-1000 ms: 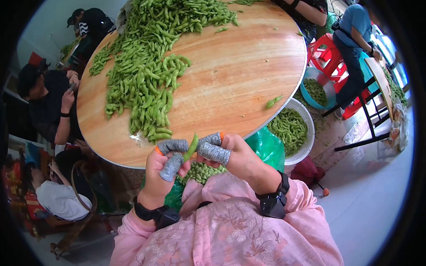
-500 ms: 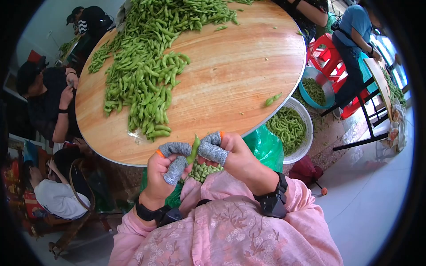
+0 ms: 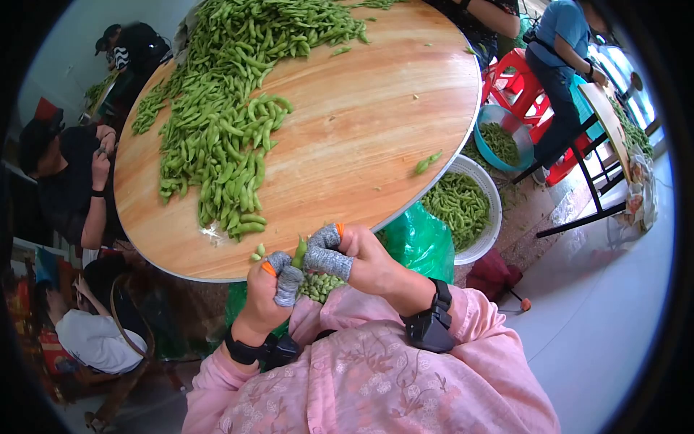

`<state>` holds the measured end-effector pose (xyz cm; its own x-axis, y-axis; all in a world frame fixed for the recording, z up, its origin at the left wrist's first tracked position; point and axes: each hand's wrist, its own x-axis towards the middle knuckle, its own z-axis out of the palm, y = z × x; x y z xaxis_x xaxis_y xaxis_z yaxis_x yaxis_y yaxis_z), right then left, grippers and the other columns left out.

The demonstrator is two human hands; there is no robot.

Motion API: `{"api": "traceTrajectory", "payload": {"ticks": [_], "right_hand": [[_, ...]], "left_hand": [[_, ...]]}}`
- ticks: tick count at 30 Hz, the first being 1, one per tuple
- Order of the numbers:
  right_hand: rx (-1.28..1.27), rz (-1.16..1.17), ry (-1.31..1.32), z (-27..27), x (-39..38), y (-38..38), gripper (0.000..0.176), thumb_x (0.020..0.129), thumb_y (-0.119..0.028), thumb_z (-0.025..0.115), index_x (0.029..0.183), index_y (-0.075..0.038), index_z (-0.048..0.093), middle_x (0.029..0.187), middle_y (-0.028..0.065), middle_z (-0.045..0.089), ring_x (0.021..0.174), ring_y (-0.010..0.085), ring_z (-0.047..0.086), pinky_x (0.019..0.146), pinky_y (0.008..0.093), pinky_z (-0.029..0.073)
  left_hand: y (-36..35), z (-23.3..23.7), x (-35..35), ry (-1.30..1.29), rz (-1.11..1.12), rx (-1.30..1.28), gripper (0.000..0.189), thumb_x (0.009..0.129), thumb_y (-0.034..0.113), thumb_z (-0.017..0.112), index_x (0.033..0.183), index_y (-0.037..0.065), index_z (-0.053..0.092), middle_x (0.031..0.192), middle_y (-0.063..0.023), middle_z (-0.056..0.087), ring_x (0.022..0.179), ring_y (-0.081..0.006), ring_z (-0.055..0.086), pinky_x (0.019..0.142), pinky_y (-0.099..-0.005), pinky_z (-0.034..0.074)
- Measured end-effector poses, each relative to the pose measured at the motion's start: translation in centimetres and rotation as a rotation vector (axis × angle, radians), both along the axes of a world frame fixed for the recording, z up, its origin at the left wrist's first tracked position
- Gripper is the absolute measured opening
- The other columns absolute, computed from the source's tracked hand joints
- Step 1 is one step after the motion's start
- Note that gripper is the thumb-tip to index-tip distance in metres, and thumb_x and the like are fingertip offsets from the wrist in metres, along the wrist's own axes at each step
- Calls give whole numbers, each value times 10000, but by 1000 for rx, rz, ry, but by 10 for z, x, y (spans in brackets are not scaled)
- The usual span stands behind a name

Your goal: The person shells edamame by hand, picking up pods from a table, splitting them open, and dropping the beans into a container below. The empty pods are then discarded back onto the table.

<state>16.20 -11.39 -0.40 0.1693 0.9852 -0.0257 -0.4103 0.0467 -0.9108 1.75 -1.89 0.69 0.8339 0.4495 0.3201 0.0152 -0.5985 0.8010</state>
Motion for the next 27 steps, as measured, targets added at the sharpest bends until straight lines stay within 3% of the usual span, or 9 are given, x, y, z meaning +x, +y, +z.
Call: {"api": "traceTrajectory", "payload": {"ticks": [1, 2, 4, 8, 10, 13, 23, 25, 27], "right_hand": [[-2, 7, 3, -1, -1, 0, 133, 808, -119, 571, 771, 9, 574, 722, 16, 575, 680, 83, 518, 615, 221, 416], [47, 5, 2, -1, -2, 1, 133, 808, -120, 571, 774, 9, 574, 724, 16, 576, 680, 82, 518, 614, 222, 416], [95, 8, -1, -2, -4, 2, 134, 809, -121, 571, 777, 9, 574, 727, 15, 576, 680, 82, 518, 614, 223, 417], [6, 9, 31, 1, 1, 3, 127, 811, -118, 570, 797, 8, 574, 738, 9, 574, 679, 70, 506, 609, 212, 407], [-73, 9, -26, 1, 2, 3, 124, 812, -116, 569, 802, 8, 573, 739, 5, 569, 677, 64, 497, 606, 208, 402], [13, 8, -76, -2, 0, 3, 120, 812, -113, 571, 793, 6, 568, 727, -7, 551, 671, 54, 476, 591, 204, 388], [140, 59, -77, -3, 1, 4, 115, 805, -103, 575, 761, -1, 548, 708, -10, 533, 646, 60, 466, 577, 205, 383], [92, 68, -64, 2, 2, 4, 116, 804, -103, 576, 756, -1, 545, 699, -10, 532, 641, 62, 469, 574, 206, 384], [-29, 49, -50, 4, 3, 5, 124, 803, -110, 575, 748, -4, 541, 683, -14, 532, 624, 62, 472, 563, 207, 385]], "left_hand": [[-1, 2, -2, -42, -40, -255, 193, 781, 197, 586, 801, 10, 540, 620, -100, 510, 518, -213, 502, 495, -302, 397], [-2, -3, -5, -40, -32, -257, 193, 781, 197, 586, 801, 10, 540, 620, -100, 510, 518, -213, 502, 495, -302, 397], [-4, -15, -9, -161, -71, -1333, 224, 786, 219, 596, 815, 8, 528, 621, -90, 507, 504, -171, 475, 501, -264, 393], [-3, -1, -1, -90, 37, -917, 248, 742, 211, 641, 837, 11, 529, 633, -98, 535, 505, -205, 508, 505, -298, 415], [0, 4, 2, 103, 148, 20, 226, 721, 174, 645, 837, 13, 536, 645, -115, 554, 541, -247, 546, 508, -328, 424], [4, 2, 1, -9, 27, 137, 195, 707, 135, 637, 829, 16, 541, 669, -133, 569, 584, -281, 568, 521, -350, 433], [5, -1, -5, -104, 35, -261, 71, 787, 59, 533, 808, -9, 529, 613, -76, 536, 542, -188, 526, 512, -279, 410], [8, -4, -9, 105, 35, -871, 60, 790, 37, 520, 815, -17, 523, 612, -24, 519, 558, -108, 491, 518, -247, 405], [7, -3, -4, 77, -20, -770, 73, 825, 70, 491, 810, 6, 522, 594, 3, 488, 515, -72, 439, 478, -221, 366]]}}
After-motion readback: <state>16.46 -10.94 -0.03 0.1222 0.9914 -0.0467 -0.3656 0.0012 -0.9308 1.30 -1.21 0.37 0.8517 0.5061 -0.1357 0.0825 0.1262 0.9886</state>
